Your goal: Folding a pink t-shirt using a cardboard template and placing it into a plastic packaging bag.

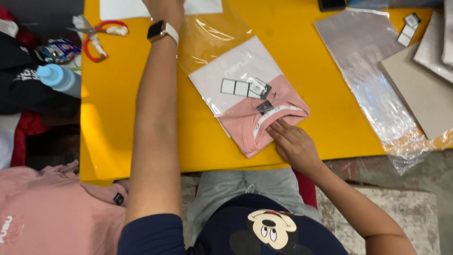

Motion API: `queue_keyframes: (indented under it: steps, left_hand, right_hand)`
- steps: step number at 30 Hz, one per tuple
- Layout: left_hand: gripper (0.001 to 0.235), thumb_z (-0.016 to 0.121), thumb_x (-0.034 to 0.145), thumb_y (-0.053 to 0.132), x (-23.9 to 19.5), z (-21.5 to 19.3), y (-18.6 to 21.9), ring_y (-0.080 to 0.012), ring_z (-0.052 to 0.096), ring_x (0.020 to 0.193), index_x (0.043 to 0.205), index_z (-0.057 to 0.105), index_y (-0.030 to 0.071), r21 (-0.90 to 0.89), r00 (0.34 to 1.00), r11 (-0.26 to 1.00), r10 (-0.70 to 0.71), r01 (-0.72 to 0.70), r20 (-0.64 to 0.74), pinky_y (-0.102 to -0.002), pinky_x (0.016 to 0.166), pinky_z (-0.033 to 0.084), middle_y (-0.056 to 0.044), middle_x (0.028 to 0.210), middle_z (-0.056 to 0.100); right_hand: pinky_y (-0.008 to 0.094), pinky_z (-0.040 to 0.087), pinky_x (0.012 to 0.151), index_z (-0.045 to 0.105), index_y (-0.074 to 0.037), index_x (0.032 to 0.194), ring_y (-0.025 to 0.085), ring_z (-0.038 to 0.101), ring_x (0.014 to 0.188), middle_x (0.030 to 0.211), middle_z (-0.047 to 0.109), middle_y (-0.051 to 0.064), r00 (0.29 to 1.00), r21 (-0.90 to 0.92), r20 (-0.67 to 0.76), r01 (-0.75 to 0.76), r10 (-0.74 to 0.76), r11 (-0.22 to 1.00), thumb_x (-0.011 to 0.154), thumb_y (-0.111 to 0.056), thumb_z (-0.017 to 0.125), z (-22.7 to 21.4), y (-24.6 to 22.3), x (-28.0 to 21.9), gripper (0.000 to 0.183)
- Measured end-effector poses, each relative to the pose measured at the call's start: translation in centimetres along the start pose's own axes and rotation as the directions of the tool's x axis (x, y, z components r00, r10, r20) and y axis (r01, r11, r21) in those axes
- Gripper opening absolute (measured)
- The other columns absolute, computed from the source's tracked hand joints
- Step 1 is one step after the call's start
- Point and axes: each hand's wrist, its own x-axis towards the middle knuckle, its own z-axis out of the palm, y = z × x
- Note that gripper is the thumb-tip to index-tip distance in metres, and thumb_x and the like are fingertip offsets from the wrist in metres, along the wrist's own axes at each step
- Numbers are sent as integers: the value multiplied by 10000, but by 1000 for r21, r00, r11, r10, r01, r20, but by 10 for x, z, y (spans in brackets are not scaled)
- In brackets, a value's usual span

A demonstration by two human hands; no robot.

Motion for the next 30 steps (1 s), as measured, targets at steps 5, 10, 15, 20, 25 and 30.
queue_keyframes:
  steps: [5,10,15,20,25,30]
  left_hand:
    - [92,688,840,278,-150,-71,149,-276,682,720,799,658,202,10,879,888,454,-460,148,-456,651,438,5,731,689]
    - [394,768,766,405,-311,-117,217,-307,600,822,979,613,113,52,613,620,754,-783,237,-423,690,448,-99,876,581]
    - [110,603,910,183,-321,-78,208,-271,575,745,835,587,105,177,601,584,797,-793,62,-385,644,434,-63,771,521]
    - [134,623,872,257,-319,-84,207,-238,589,805,907,600,130,308,644,597,762,-741,74,-388,659,469,-45,827,535]
    - [95,565,907,147,-332,-85,216,-246,618,801,855,631,101,90,527,521,848,-849,66,-365,643,489,-48,785,564]
    - [88,546,923,143,-336,-89,205,-231,610,832,874,617,130,144,561,548,826,-824,63,-348,643,498,-28,803,553]
  right_hand:
    - [412,452,1007,680,-154,1291,307,602,1310,1356,661,63,989,85,10,-149,148,985,943,-261,633,7,2,-15,367]
    - [475,403,1081,677,-103,1280,352,551,1363,1379,634,132,992,122,28,-126,124,984,1051,-297,513,18,6,-31,341]
    - [525,356,1147,639,-92,1331,373,489,1415,1406,593,166,987,93,147,-81,67,992,1075,-351,453,23,17,-24,408]
    - [539,351,1149,632,-99,1328,362,495,1396,1386,588,153,981,125,192,-66,41,990,1087,-400,380,25,22,-16,461]
    - [499,380,1009,709,-127,1037,315,597,1090,980,650,112,990,-8,142,3,-2,1000,1008,-501,430,68,39,-26,467]
    - [518,346,1069,714,-113,1088,289,595,1109,1031,678,100,982,-11,178,-69,70,998,991,-516,428,68,35,-15,504]
